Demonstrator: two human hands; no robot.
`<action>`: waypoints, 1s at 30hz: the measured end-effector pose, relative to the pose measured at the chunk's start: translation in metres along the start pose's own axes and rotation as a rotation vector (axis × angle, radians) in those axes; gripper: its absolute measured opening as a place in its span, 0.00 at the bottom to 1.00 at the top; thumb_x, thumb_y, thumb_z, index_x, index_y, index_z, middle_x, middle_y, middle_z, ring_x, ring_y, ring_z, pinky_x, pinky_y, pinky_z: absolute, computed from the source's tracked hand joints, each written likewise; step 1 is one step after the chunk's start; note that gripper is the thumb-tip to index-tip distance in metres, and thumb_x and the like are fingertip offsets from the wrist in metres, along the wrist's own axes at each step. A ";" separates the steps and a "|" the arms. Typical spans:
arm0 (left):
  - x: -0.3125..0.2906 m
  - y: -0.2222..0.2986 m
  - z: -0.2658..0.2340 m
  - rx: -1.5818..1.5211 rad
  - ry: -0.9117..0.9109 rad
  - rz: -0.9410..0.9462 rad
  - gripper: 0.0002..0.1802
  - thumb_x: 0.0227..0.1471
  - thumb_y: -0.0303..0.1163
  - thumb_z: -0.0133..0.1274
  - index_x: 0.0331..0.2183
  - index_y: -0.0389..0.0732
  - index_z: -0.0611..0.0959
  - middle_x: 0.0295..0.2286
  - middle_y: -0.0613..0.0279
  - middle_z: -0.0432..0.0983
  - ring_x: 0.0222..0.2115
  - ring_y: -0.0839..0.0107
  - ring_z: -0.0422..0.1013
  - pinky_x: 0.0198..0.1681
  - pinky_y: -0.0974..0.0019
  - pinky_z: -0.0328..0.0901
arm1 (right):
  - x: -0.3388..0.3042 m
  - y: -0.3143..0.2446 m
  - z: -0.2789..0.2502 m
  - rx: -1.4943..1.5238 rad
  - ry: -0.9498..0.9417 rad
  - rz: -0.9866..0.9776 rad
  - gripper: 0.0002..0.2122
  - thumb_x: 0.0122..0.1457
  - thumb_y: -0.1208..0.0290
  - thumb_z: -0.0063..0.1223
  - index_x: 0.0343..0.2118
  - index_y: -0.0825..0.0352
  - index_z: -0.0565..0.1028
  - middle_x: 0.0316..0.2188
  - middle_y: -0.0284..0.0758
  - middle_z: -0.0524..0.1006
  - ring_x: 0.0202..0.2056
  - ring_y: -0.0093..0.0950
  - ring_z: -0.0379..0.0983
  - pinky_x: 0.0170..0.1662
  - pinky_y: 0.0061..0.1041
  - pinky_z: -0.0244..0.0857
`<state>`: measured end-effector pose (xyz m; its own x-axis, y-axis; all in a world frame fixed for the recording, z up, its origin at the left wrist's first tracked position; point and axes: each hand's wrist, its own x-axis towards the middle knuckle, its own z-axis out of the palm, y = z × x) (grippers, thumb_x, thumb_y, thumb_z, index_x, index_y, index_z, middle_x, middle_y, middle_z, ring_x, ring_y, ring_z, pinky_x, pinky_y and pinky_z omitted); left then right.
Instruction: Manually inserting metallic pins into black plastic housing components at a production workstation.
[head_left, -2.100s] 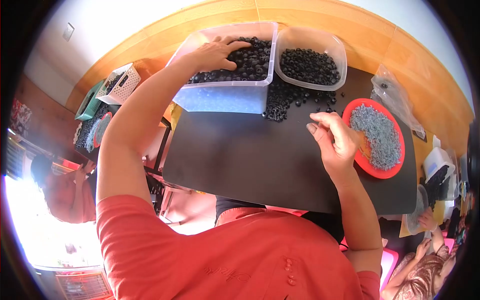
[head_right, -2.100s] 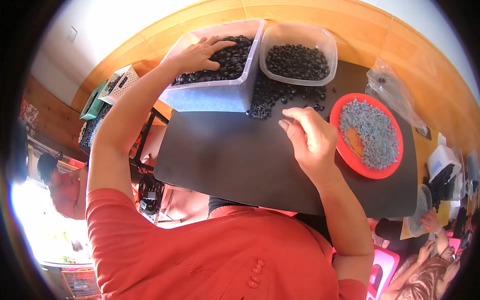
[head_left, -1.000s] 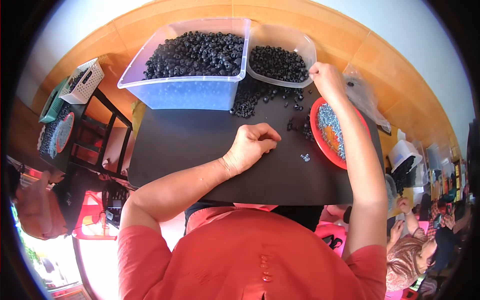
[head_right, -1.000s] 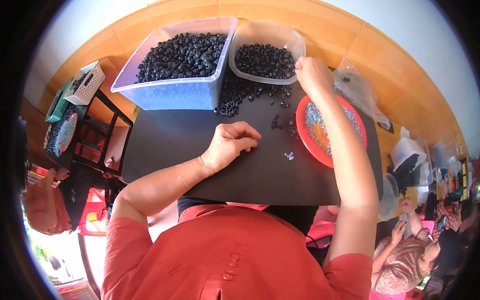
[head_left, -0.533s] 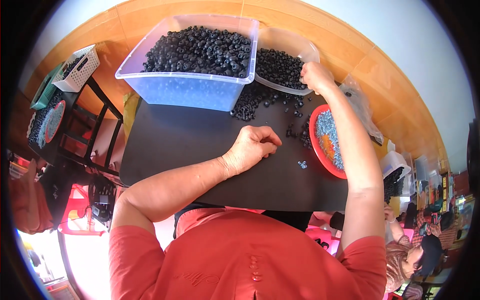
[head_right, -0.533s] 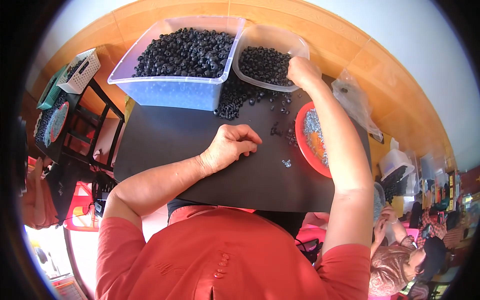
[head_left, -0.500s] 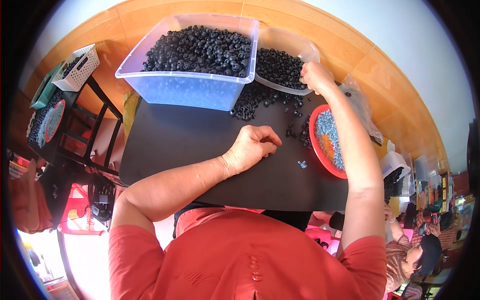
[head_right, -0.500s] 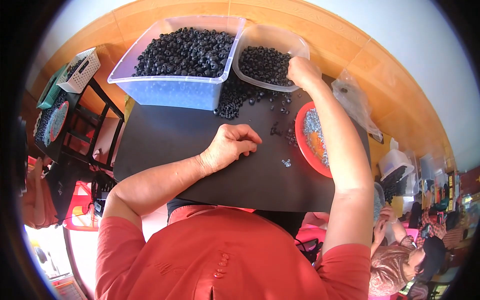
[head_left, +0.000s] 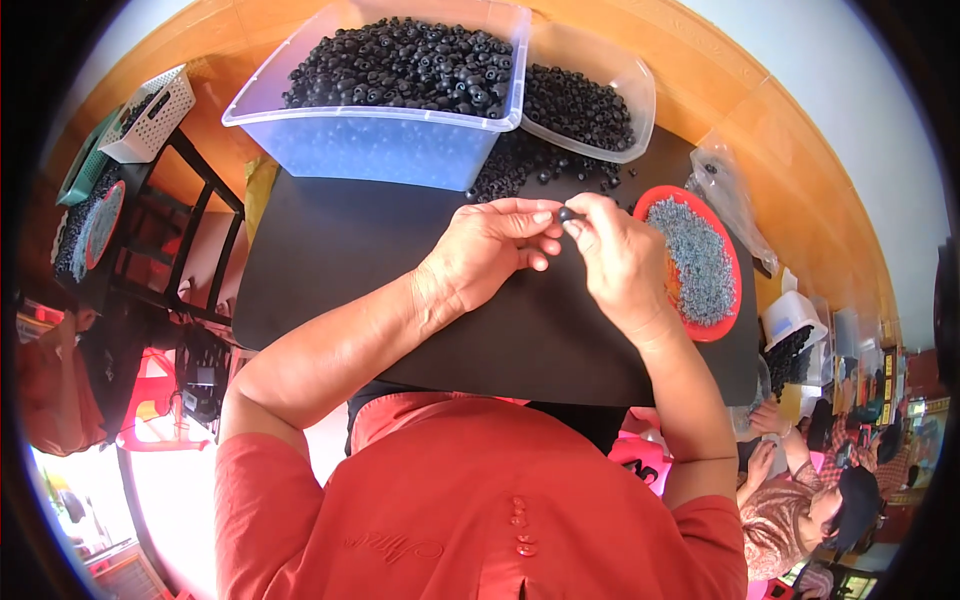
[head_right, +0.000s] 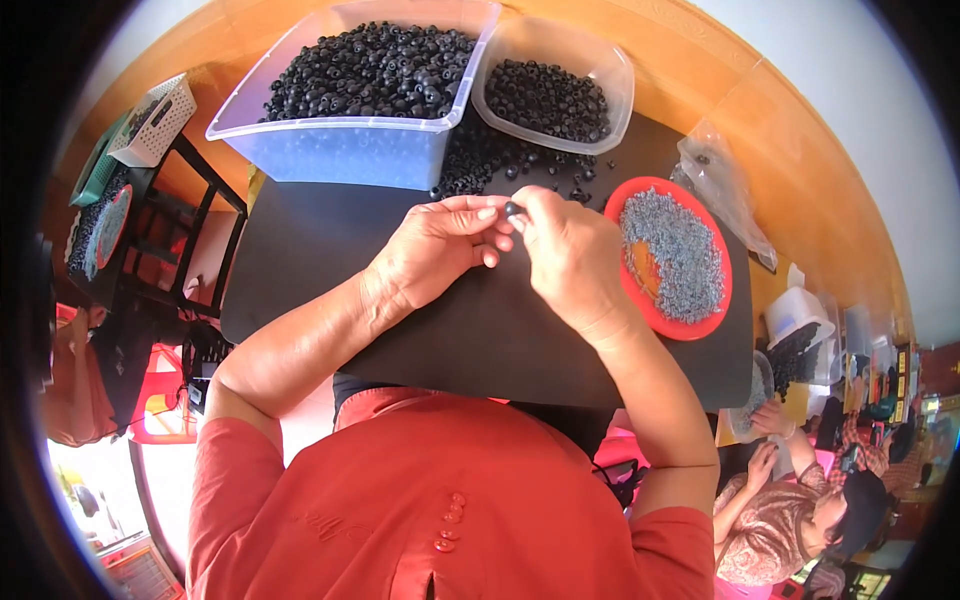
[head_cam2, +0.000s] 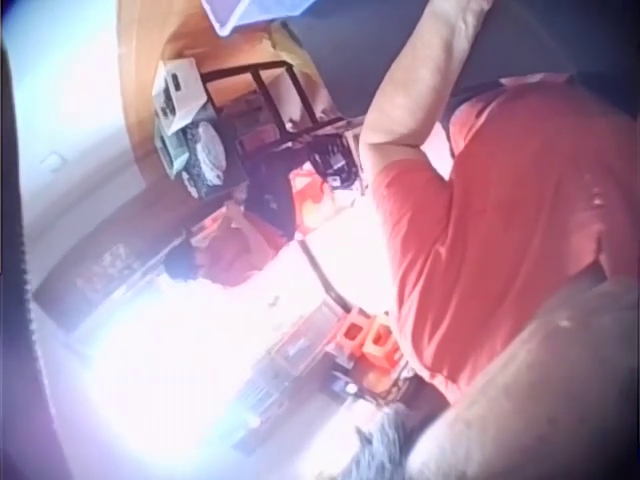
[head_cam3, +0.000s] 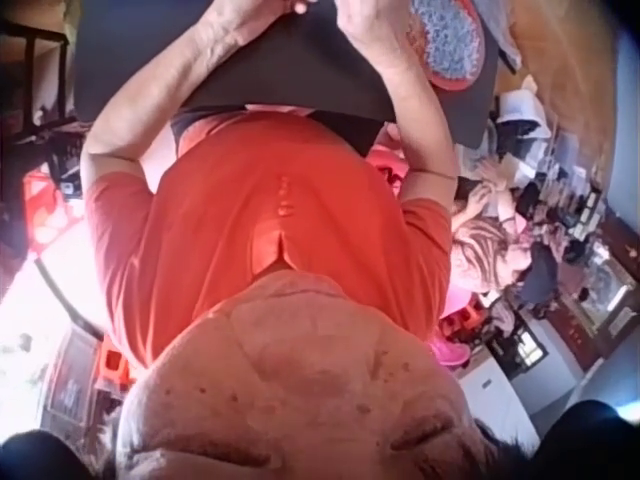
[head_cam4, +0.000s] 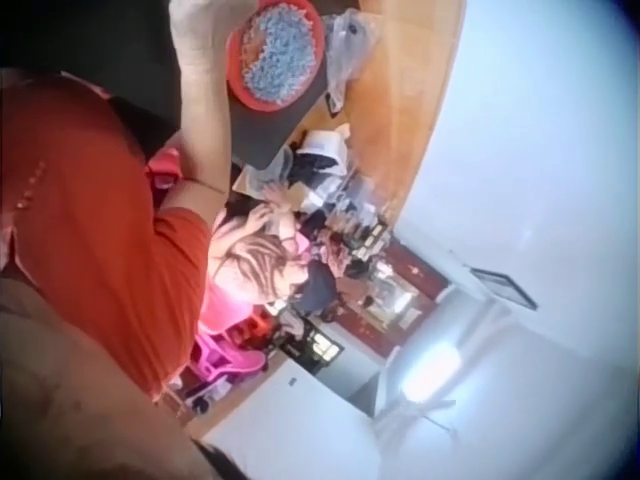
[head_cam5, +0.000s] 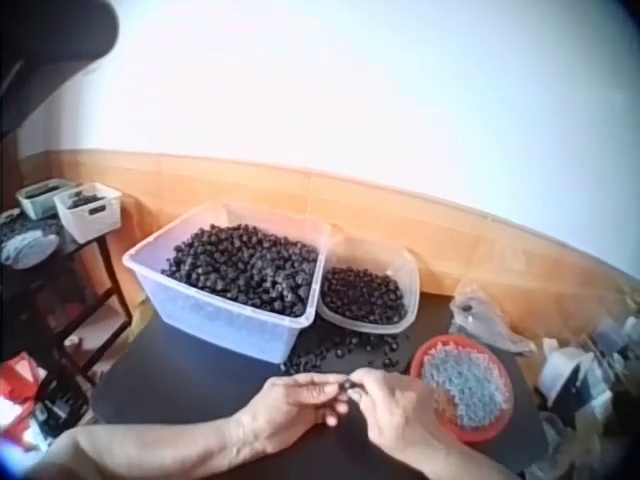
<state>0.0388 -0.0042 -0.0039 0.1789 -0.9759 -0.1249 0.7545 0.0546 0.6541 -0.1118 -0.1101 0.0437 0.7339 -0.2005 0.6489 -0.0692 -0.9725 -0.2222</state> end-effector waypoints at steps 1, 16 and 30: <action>-0.001 -0.001 0.001 0.004 -0.010 -0.003 0.11 0.58 0.27 0.52 0.42 0.32 0.80 0.34 0.55 0.78 0.33 0.66 0.74 0.37 0.65 0.68 | -0.003 -0.004 0.000 -0.008 0.020 -0.028 0.06 0.58 0.75 0.55 0.38 0.66 0.74 0.24 0.38 0.78 0.25 0.36 0.77 0.26 0.31 0.67; -0.006 0.001 0.006 -0.096 -0.220 -0.051 0.13 0.58 0.24 0.50 0.44 0.28 0.79 0.34 0.53 0.78 0.33 0.64 0.75 0.38 0.64 0.70 | -0.025 0.001 -0.010 0.261 0.225 0.163 0.09 0.55 0.80 0.61 0.37 0.72 0.75 0.30 0.35 0.79 0.28 0.23 0.77 0.34 0.19 0.70; 0.000 0.001 -0.007 0.044 -0.067 -0.073 0.12 0.59 0.21 0.46 0.45 0.28 0.76 0.35 0.53 0.75 0.35 0.63 0.73 0.39 0.64 0.69 | -0.046 0.082 -0.077 -0.022 -0.079 0.319 0.04 0.53 0.82 0.55 0.33 0.71 0.75 0.28 0.36 0.77 0.32 0.30 0.76 0.37 0.27 0.69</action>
<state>0.0439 -0.0029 -0.0084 0.0808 -0.9890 -0.1238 0.7350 -0.0247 0.6777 -0.2039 -0.1902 0.0516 0.7229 -0.4863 0.4908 -0.3179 -0.8648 -0.3887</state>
